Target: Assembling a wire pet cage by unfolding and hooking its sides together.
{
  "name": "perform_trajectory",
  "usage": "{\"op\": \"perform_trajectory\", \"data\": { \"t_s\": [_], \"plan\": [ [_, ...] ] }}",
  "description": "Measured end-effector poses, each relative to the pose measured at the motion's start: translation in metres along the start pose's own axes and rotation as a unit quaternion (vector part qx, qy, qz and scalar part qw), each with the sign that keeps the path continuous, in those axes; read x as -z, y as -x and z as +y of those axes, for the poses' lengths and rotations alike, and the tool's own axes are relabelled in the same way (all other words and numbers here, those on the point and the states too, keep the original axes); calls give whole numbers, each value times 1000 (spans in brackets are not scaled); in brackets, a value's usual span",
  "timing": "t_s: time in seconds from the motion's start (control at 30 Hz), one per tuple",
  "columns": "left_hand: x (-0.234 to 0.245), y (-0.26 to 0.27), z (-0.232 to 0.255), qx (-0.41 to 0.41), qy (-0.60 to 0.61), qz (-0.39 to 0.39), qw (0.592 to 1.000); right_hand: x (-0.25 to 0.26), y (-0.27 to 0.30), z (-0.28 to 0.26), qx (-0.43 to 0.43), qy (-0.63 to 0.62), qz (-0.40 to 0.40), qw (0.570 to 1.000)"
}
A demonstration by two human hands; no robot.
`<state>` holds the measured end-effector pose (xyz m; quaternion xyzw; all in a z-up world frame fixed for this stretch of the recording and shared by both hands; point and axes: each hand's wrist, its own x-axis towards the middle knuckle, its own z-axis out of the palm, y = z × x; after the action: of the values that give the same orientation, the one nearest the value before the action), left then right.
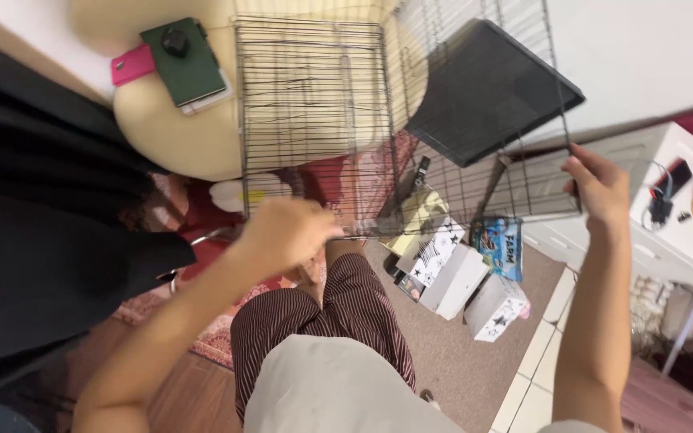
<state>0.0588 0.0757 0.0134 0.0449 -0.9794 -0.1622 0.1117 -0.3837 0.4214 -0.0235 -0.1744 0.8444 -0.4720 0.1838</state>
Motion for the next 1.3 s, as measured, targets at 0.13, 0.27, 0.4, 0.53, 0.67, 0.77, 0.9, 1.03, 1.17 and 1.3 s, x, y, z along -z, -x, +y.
{"op": "perform_trajectory", "data": {
  "t_s": [0.13,0.27,0.4,0.53,0.67,0.77,0.9,1.03,1.17,1.3],
  "plan": [
    [-5,52,53,23,132,4,991,8,-2,8,1,5,-12,1000],
    [-11,100,106,90,200,-69,973,12,-5,10,9,5,-30,1000],
    [-20,129,131,140,287,-153,935,14,-6,7,6,-5,-28,1000],
    [-20,132,130,158,351,-174,906,17,-9,6,-1,-24,-24,999],
    [-32,134,132,142,367,-164,904,17,-11,0,-2,-13,-29,999],
    [-36,133,132,130,371,-165,904,18,-13,2,-27,2,-18,999],
    [-37,132,132,125,368,-165,907,27,-20,16,-21,5,-17,1000],
    [-34,129,131,125,369,-165,906,38,-31,39,-15,58,2,998],
    [-32,128,131,128,368,-163,906,47,-39,57,-31,97,29,994],
    [-34,127,131,125,370,-156,907,59,-50,83,-19,130,25,991]
  ]
}}
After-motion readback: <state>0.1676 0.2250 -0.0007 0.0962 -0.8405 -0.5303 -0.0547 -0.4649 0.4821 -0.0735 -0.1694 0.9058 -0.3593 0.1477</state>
